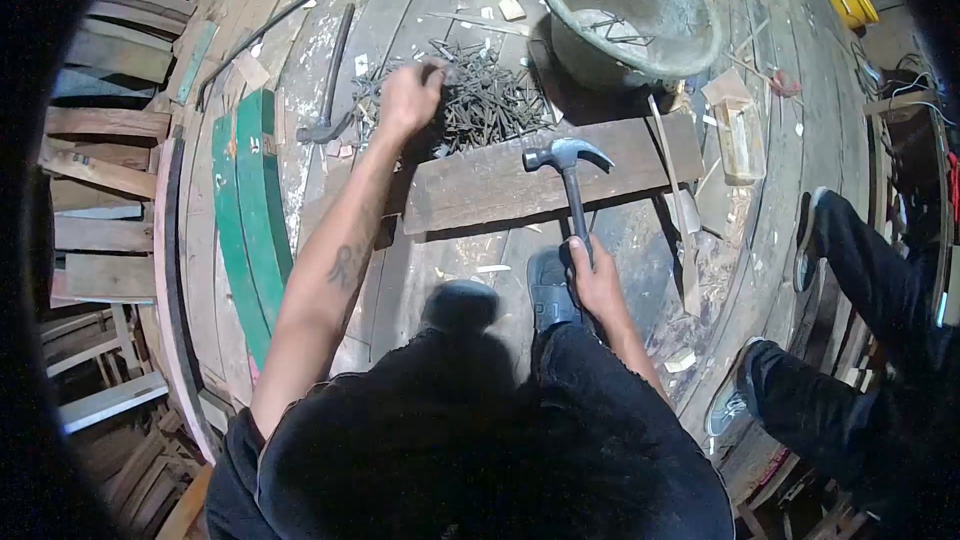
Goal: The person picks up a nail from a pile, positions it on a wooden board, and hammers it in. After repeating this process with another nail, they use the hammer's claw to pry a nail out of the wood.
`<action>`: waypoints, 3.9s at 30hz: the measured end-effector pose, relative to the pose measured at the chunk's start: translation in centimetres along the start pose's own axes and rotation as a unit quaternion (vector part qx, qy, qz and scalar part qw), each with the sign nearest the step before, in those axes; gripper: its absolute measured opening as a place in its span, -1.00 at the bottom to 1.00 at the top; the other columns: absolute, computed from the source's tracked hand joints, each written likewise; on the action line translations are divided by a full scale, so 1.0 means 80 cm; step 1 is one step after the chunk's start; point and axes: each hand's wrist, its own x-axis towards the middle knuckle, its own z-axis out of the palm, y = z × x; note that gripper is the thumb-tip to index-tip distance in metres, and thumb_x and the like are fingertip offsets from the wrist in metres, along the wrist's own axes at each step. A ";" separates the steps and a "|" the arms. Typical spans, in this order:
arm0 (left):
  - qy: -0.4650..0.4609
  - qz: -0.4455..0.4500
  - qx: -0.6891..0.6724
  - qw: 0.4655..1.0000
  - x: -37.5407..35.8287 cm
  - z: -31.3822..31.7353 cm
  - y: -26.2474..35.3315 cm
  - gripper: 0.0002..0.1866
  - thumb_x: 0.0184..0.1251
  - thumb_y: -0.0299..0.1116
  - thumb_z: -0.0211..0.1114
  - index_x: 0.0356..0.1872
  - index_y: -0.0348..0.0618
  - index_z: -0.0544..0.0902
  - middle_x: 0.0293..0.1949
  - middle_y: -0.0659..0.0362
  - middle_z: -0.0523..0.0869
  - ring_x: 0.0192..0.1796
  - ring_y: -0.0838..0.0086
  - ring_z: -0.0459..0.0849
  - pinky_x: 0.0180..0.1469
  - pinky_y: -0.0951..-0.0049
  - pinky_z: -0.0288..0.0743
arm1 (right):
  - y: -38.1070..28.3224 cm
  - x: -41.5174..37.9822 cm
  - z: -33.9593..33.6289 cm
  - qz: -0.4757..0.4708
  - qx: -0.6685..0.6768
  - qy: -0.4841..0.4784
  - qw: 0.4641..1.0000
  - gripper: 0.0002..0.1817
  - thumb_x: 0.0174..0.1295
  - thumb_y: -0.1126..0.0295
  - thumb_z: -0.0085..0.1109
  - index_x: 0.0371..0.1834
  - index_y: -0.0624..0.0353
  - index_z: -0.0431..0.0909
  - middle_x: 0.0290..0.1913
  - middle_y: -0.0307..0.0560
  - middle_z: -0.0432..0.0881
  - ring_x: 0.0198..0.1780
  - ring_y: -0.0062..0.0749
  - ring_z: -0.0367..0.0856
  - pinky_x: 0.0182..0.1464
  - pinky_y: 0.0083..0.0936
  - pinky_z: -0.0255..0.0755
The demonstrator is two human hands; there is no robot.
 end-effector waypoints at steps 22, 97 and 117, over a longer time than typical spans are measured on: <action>-0.007 0.007 -0.143 0.990 -0.031 -0.074 -0.058 -0.70 0.58 -0.31 0.24 0.14 -0.22 0.77 0.06 -0.02 0.86 0.15 0.30 0.80 0.25 0.33 0.57 | -0.007 -0.003 -0.001 0.020 0.038 -0.003 0.999 -0.58 0.64 0.05 0.08 0.02 0.26 0.59 -0.46 -0.23 0.54 -0.49 -0.58 0.49 -0.41 -0.44 0.41; -0.202 0.179 -0.047 0.962 -0.143 -0.018 0.009 -0.68 0.43 -0.32 0.41 0.17 -0.04 0.74 0.05 0.02 0.67 0.16 0.04 0.70 0.22 0.14 0.57 | -0.008 -0.002 -0.002 0.078 0.102 -0.039 0.991 -0.62 0.64 0.03 0.08 -0.05 0.17 0.59 -0.46 -0.35 0.48 -0.52 -0.68 0.42 -0.47 -0.57 0.30; -0.144 0.243 -0.015 0.959 -0.154 -0.012 0.012 -0.72 0.35 -0.32 0.45 0.04 -0.11 0.74 -0.01 0.03 0.68 0.14 0.06 0.69 0.14 0.11 0.62 | -0.014 -0.002 -0.002 0.068 0.079 -0.031 0.994 -0.60 0.65 0.00 0.03 -0.07 0.14 0.59 -0.56 -0.33 0.46 -0.60 -0.64 0.38 -0.55 -0.54 0.24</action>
